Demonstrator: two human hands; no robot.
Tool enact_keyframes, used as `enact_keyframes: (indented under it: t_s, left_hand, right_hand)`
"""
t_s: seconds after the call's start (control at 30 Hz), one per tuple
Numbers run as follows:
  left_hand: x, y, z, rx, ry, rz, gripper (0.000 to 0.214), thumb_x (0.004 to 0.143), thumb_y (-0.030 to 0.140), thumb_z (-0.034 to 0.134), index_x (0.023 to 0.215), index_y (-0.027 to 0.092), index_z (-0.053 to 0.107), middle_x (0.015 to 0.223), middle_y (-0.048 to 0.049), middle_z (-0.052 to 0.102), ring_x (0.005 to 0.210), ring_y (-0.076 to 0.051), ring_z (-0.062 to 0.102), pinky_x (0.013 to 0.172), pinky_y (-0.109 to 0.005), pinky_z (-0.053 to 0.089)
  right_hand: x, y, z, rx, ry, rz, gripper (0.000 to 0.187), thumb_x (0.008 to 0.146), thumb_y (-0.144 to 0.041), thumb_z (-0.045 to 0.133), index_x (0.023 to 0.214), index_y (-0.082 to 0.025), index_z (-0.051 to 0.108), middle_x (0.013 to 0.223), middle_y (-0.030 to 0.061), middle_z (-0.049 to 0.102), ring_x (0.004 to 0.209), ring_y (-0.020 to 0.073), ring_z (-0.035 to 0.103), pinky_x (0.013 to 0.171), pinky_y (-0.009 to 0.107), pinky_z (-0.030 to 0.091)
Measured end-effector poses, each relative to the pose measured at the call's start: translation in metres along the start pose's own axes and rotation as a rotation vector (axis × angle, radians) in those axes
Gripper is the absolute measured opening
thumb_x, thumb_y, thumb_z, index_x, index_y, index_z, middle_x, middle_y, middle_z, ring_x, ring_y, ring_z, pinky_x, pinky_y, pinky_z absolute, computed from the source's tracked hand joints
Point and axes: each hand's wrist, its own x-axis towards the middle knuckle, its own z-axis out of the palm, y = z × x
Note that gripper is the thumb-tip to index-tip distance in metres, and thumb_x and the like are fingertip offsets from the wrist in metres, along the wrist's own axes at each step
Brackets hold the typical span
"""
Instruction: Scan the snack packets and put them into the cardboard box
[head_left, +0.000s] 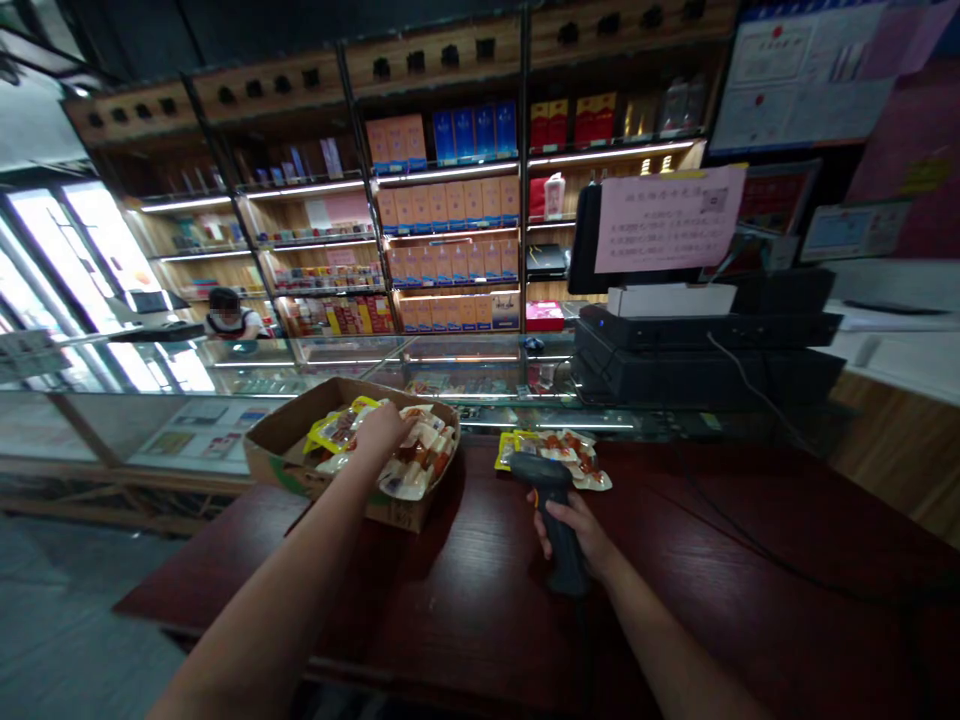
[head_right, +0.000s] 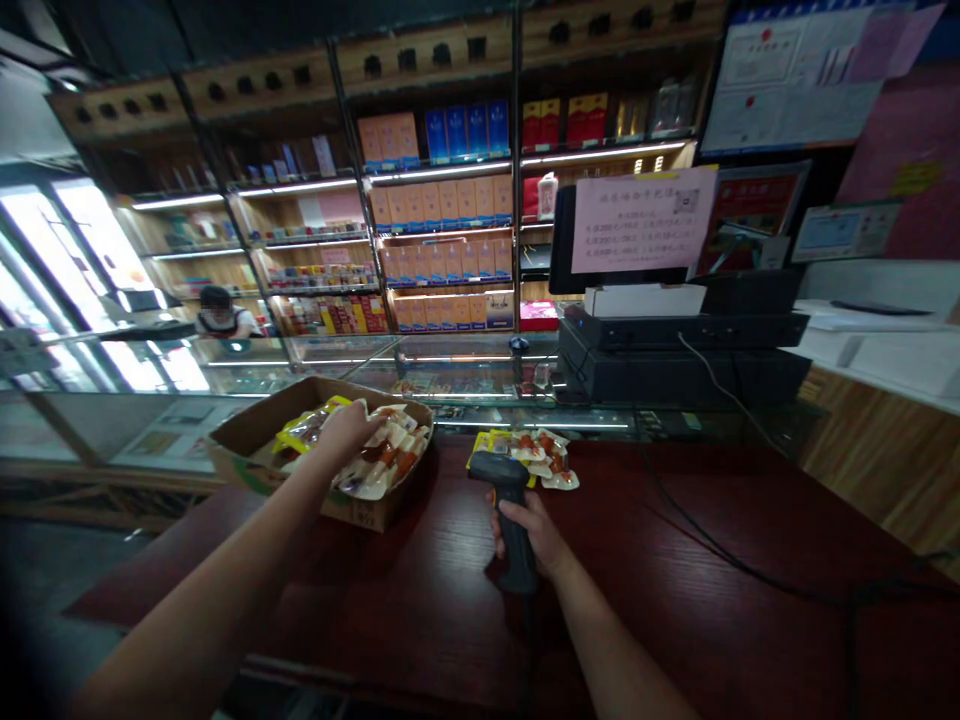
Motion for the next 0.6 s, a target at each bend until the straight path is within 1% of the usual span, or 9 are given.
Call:
enact_keyframes:
  t_s: [0.07,0.1,0.3,0.37,0.4,0.47,0.53,0.57,0.6]
  left_hand:
    - [0.005,-0.007,0.001,0.064,-0.125,-0.044,0.045,0.071,0.049,0.052,0.090,0.010,0.064,0.097,-0.0222,0.065,0.093,-0.034,0.061,0.076,-0.038,0.046]
    - [0.007,-0.008,0.002,0.076,-0.157,-0.050,0.044,0.070,0.048,0.052,0.089,0.010,0.064,0.098,-0.0227,0.065,0.093,-0.034,0.061,0.075,-0.038,0.046]
    - [0.005,0.001,0.005,0.051,-0.157,-0.043,0.029,0.065,0.030,0.056,0.084,0.011,0.065,0.096,-0.0241,0.066,0.093,-0.034,0.062,0.073,-0.036,0.047]
    - [0.002,0.002,0.001,-0.006,-0.106,-0.056,0.029,0.066,0.031,0.055,0.086,0.012,0.063,0.097,-0.0228,0.065,0.093,-0.034,0.061,0.073,-0.037,0.046]
    - [0.000,0.002,-0.002,-0.049,-0.053,-0.059,0.030,0.067,0.032,0.055,0.089,0.012,0.062,0.097,-0.0214,0.065,0.093,-0.033,0.061,0.074,-0.037,0.046]
    - [-0.005,0.004,-0.009,-0.171,0.093,-0.070,0.034,0.069,0.035,0.055,0.096,0.014,0.058,0.096,-0.0177,0.065,0.094,-0.032,0.061,0.077,-0.038,0.046]
    - [-0.009,0.011,-0.015,-0.386,0.217,-0.080,0.042,0.068,0.038,0.060,0.103,0.015,0.053,0.093,-0.0138,0.065,0.092,-0.029,0.061,0.078,-0.038,0.046]
    - [-0.012,0.017,-0.016,-0.549,0.233,-0.090,0.048,0.066,0.038,0.063,0.106,0.015,0.051,0.091,-0.0120,0.065,0.089,-0.027,0.061,0.077,-0.037,0.046]
    - [-0.016,0.024,-0.014,-0.747,0.204,-0.101,0.053,0.064,0.037,0.066,0.109,0.015,0.048,0.089,-0.0101,0.064,0.085,-0.025,0.062,0.074,-0.036,0.047]
  right_hand:
    - [0.001,0.000,-0.001,-0.007,0.010,-0.011,0.038,0.067,-0.042,0.067,0.090,-0.013,0.058,0.055,0.0001,0.061,0.037,0.0120,0.055,0.036,0.021,0.041]
    - [0.001,0.000,-0.002,-0.008,0.018,-0.020,0.038,0.068,-0.042,0.067,0.090,-0.013,0.058,0.055,0.0001,0.061,0.037,0.0120,0.055,0.036,0.021,0.042]
    - [0.001,-0.002,-0.006,-0.010,0.047,-0.026,0.038,0.069,-0.042,0.066,0.092,-0.013,0.058,0.055,-0.0002,0.061,0.037,0.0118,0.055,0.037,0.021,0.042]
    - [0.001,-0.002,-0.006,-0.005,0.053,-0.027,0.038,0.069,-0.042,0.067,0.091,-0.013,0.058,0.054,-0.0004,0.061,0.036,0.0116,0.055,0.036,0.020,0.042]
    - [0.001,-0.002,-0.007,-0.002,0.055,-0.026,0.038,0.068,-0.042,0.067,0.091,-0.013,0.058,0.054,-0.0004,0.061,0.036,0.0116,0.055,0.036,0.020,0.042]
    - [0.002,-0.001,-0.007,0.000,0.057,-0.023,0.040,0.068,-0.042,0.067,0.092,-0.012,0.058,0.054,-0.0001,0.061,0.036,0.0118,0.055,0.036,0.021,0.041]
    - [0.002,-0.001,-0.007,-0.002,0.053,-0.025,0.040,0.068,-0.042,0.067,0.092,-0.012,0.058,0.054,0.0002,0.061,0.036,0.0120,0.055,0.037,0.021,0.042]
    - [0.002,-0.001,-0.008,-0.002,0.050,-0.030,0.039,0.068,-0.042,0.067,0.092,-0.012,0.058,0.055,0.0004,0.061,0.037,0.0119,0.055,0.037,0.021,0.042]
    - [0.002,-0.001,-0.008,-0.002,0.050,-0.036,0.038,0.069,-0.042,0.066,0.092,-0.012,0.058,0.055,0.0005,0.062,0.037,0.0117,0.055,0.037,0.021,0.042]
